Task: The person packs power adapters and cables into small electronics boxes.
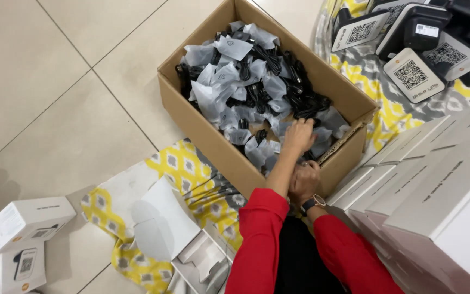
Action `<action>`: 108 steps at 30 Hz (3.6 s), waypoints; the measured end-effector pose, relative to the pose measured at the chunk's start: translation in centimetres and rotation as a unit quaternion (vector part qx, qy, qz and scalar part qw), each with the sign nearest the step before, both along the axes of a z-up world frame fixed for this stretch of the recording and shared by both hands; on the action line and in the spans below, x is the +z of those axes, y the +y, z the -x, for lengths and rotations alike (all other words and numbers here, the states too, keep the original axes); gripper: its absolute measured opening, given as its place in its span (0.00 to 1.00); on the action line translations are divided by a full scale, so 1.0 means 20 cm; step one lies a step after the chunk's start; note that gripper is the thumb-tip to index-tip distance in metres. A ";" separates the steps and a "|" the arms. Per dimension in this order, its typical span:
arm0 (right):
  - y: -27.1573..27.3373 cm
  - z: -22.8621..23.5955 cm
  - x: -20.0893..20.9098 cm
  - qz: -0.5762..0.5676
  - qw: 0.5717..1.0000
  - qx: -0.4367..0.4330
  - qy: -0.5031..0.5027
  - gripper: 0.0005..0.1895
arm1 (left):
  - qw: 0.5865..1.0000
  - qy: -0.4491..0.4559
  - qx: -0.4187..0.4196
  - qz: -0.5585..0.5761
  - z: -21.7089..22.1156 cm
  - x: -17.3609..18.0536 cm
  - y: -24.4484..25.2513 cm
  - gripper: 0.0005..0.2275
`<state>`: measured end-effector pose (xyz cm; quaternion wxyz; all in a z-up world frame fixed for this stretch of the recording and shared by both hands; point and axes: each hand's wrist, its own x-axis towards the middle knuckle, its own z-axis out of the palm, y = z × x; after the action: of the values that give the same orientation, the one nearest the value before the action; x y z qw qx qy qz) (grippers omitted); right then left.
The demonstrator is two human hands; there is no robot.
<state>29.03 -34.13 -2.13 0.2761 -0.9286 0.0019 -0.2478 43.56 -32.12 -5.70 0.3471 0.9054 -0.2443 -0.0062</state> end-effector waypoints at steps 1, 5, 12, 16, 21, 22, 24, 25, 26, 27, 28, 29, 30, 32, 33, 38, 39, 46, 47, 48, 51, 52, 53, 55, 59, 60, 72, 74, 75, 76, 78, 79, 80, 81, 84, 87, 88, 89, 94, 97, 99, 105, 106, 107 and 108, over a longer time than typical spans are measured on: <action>-0.02 -0.01 -0.03 0.008 1.000 0.017 -0.004 0.16 | 0.998 0.024 -0.003 -0.061 -0.04 -0.06 -0.03 0.17; 0.02 -0.03 0.12 -0.004 1.000 0.026 0.004 0.14 | 0.982 0.067 -0.031 -0.173 -0.05 -0.06 -0.01 0.37; 0.03 -0.02 0.18 -0.020 0.999 0.011 0.024 0.14 | 0.970 0.021 -0.106 -0.220 -0.08 -0.35 -0.09 0.34; 0.04 -0.02 0.18 -0.018 1.000 0.007 -0.007 0.15 | 0.969 -0.063 -0.108 -0.215 -0.12 -0.41 -0.09 0.18; 0.01 -0.02 0.13 -0.016 0.999 0.033 -0.027 0.15 | 0.994 -0.044 -0.040 -0.091 -0.06 0.03 -0.03 0.19; 0.01 -0.02 0.09 -0.009 0.999 0.023 -0.023 0.15 | 0.999 -0.026 -0.001 -0.034 -0.05 0.10 -0.02 0.17; 0.00 -0.03 0.02 -0.006 0.999 0.021 -0.034 0.15 | 0.998 -0.022 0.047 0.020 -0.03 0.22 0.04 0.16; 0.00 -0.03 0.01 0.001 0.999 0.017 -0.039 0.15 | 0.990 -0.030 0.102 0.098 0.00 0.27 0.07 0.16; -0.01 -0.03 0.00 0.008 0.999 0.013 -0.045 0.15 | 0.971 -0.040 0.154 0.175 0.02 0.33 0.10 0.15; -0.01 -0.04 0.01 0.005 0.999 0.025 -0.048 0.15 | 0.970 -0.046 0.165 0.173 0.08 0.36 0.19 0.15; -0.02 -0.03 0.02 0.018 0.999 0.021 -0.021 0.15 | 0.947 0.054 0.166 0.269 0.14 0.38 0.27 0.13; 0.00 -0.03 0.03 0.029 0.999 0.017 0.005 0.15 | 0.907 0.149 0.162 0.359 0.21 0.41 0.37 0.12; -0.01 -0.04 0.01 0.024 0.999 0.029 0.001 0.15 | 0.908 0.140 0.172 0.356 0.33 0.37 0.50 0.12; -0.02 -0.03 -0.02 0.026 1.000 0.016 -0.009 0.16 | 0.820 0.189 0.124 0.526 0.62 0.27 0.76 0.09; -0.02 -0.02 0.01 0.025 0.999 0.029 -0.007 0.16 | 0.818 0.183 0.136 0.528 0.77 0.24 0.89 0.09; -0.09 -0.04 -0.25 0.116 0.990 -0.041 -0.068 0.17 | 0.660 0.258 0.345 0.616 1.53 0.18 1.41 0.21; -0.10 -0.01 -0.24 0.111 0.992 -0.022 -0.056 0.17 | 0.652 0.255 0.366 0.612 1.68 0.20 1.48 0.21; -0.12 0.21 -0.04 0.137 0.990 -0.020 -0.031 0.22 | 0.667 0.209 0.536 0.474 2.20 0.16 1.85 0.24; -0.12 0.25 0.00 0.126 0.991 -0.026 -0.037 0.22 | 0.699 0.205 0.502 0.466 2.21 0.13 1.89 0.23; -0.08 0.31 0.08 0.130 0.991 -0.026 -0.033 0.22 | 0.698 0.209 0.502 0.466 2.19 0.11 1.91 0.23; 0.06 0.48 0.28 -0.014 1.000 0.012 0.021 0.18 | 0.803 0.219 0.383 0.400 2.06 0.04 1.97 0.18; 0.12 0.54 0.31 -0.028 0.999 0.037 -0.020 0.11 | 0.853 0.210 0.366 0.307 2.01 -0.01 1.99 0.17; 0.18 0.59 0.34 -0.042 0.995 0.065 -0.061 0.08 | 0.893 0.197 0.346 0.210 1.96 -0.06 2.00 0.18; 0.38 0.77 0.43 -0.044 0.995 0.075 -0.045 0.08 | 0.929 0.058 0.332 0.151 1.97 -0.09 2.01 0.14; 0.79 1.06 0.51 -0.142 0.968 0.209 0.006 0.08 | 0.873 0.087 0.329 0.349 2.02 0.08 2.00 0.10; 0.86 1.09 0.43 -0.143 0.967 0.208 0.008 0.08 | 0.873 0.089 0.330 0.348 2.03 -0.05 2.01 0.10; 1.15 1.04 0.04 -0.570 0.577 0.111 0.574 0.46 | 0.933 -0.032 0.314 0.173 2.26 0.74 1.82 0.19; 1.13 1.04 0.43 -0.636 0.450 0.127 0.614 0.44 | 0.952 -0.048 0.269 0.139 2.26 0.72 1.79 0.21; 1.09 1.03 0.27 -0.635 0.452 0.125 0.614 0.44 | 0.952 -0.048 0.267 0.143 2.26 0.73 1.78 0.21; 1.04 1.01 0.11 -0.592 0.523 0.185 0.584 0.33 | 0.948 -0.054 0.282 0.138 2.25 0.73 1.77 0.23; 1.01 1.01 -0.02 -0.540 0.588 0.244 0.552 0.26 | 0.942 -0.060 0.300 0.135 2.25 0.72 1.77 0.25; 1.02 1.02 0.02 -0.542 0.604 0.221 0.540 0.26 | 0.916 -0.029 0.353 0.186 2.25 0.71 1.77 0.21; 1.04 1.02 0.06 -0.545 0.621 0.198 0.527 0.27 | 0.884 0.002 0.403 0.237 2.25 0.70 1.78 0.17; 1.06 1.03 0.10 -0.543 0.620 0.201 0.530 0.27 | 0.882 0.001 0.406 0.237 2.23 0.52 1.80 0.17; 1.09 1.06 0.22 -0.519 0.626 0.239 0.531 0.27 | 0.782 0.151 0.433 0.423 2.20 0.13 1.84 0.11; 1.13 1.10 0.30 -0.448 0.644 0.292 0.547 0.29 | 0.645 0.334 0.398 0.561 2.18 0.03 1.87 0.15; 1.14 1.12 0.32 -0.426 0.653 0.288 0.556 0.29 | 0.665 0.286 0.392 0.568 2.18 -0.03 1.87 0.12; 1.15 1.13 0.34 -0.405 0.662 0.283 0.564 0.29 | 0.684 0.238 0.383 0.573 2.17 -0.09 1.86 0.10; 1.10 1.12 0.10 -0.463 0.596 0.272 0.597 0.25 | 0.647 0.174 0.446 0.593 2.21 0.11 1.88 0.09; 1.10 1.11 0.06 -0.457 0.570 0.276 0.625 0.22 | 0.632 0.174 0.468 0.593 2.21 0.22 1.88 0.08; 1.11 1.11 0.09 -0.455 0.559 0.280 0.634 0.21 | 0.625 0.172 0.474 0.596 2.21 0.24 1.89 0.07; 1.14 1.15 0.20 -0.404 0.593 0.269 0.642 0.21 | 0.577 0.160 0.470 0.649 2.21 0.10 1.93 0.09; 1.14 1.15 0.19 -0.396 0.601 0.273 0.639 0.21 | 0.571 0.167 0.485 0.641 2.21 0.09 1.93 0.09; 1.13 1.15 0.18 -0.388 0.609 0.275 0.635 0.22 | 0.564 0.175 0.499 0.634 2.21 0.09 1.93 0.09; 1.13 1.14 0.17 -0.388 0.610 0.274 0.634 0.22 | 0.564 0.176 0.499 0.634 2.21 0.11 1.93 0.09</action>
<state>6.20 -11.61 1.27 0.5956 -0.6166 0.0177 0.5145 -0.55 6.55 -3.56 0.8161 0.4113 0.3707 0.1655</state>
